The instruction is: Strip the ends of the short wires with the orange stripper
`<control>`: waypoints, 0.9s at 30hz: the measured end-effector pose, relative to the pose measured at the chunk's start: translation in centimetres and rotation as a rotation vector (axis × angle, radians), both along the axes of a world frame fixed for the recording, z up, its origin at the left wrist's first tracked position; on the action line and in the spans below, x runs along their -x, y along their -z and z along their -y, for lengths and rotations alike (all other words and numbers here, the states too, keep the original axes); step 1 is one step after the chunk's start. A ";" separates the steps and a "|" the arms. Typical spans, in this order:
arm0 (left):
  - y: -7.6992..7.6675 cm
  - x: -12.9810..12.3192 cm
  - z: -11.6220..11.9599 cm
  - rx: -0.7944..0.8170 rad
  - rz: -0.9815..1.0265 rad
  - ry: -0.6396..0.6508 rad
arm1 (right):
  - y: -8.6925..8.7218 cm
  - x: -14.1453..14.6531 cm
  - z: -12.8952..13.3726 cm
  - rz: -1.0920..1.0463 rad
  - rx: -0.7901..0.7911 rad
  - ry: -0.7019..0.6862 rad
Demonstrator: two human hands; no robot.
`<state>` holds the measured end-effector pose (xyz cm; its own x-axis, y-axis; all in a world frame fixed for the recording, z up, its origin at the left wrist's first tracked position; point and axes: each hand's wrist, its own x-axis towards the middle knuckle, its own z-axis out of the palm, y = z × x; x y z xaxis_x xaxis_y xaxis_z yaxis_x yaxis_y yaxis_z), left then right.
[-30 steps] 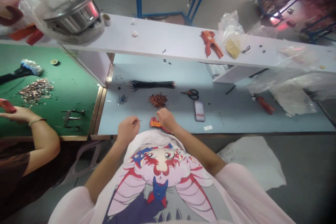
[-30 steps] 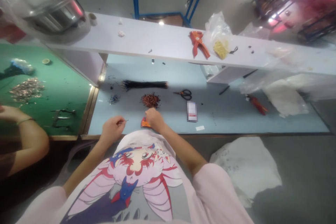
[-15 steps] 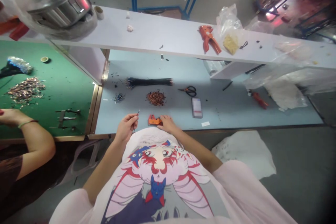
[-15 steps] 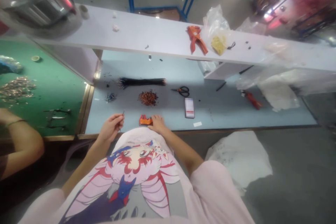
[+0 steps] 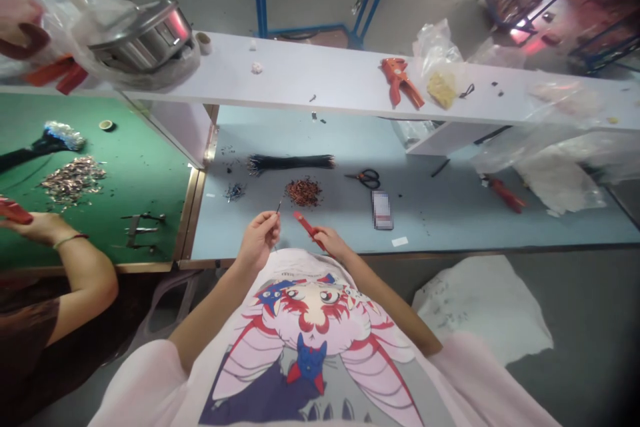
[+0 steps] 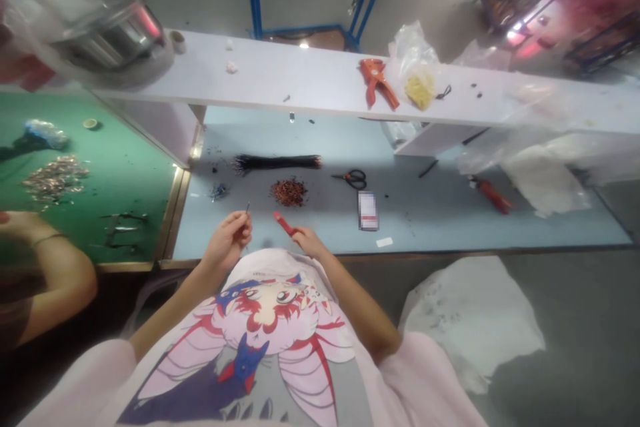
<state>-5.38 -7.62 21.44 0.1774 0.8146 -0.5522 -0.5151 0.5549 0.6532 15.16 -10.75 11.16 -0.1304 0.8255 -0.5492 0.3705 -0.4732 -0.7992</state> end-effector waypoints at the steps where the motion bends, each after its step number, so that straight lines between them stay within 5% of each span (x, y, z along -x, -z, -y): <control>1: 0.0 0.1 -0.1 0.006 -0.015 -0.002 | -0.7 0.3 0.2 -0.093 0.019 0.037; 5: 0.3 -0.2 -0.3 -0.043 -0.113 0.004 | -3.9 1.4 0.2 -0.379 0.055 0.173; 13: 0.2 -1.4 0.5 -0.545 -0.582 0.048 | -10.5 1.5 -0.6 -1.061 0.266 0.297; 27: -1.4 -3.2 1.3 -0.591 -0.336 0.129 | -13.0 0.8 0.0 -1.286 0.420 -0.003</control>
<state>-2.18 -8.94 22.87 0.1906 0.9796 -0.0639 -0.1857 0.0999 0.9775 14.36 -10.78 24.19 -0.7406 0.6252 -0.2462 -0.5226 -0.7663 -0.3738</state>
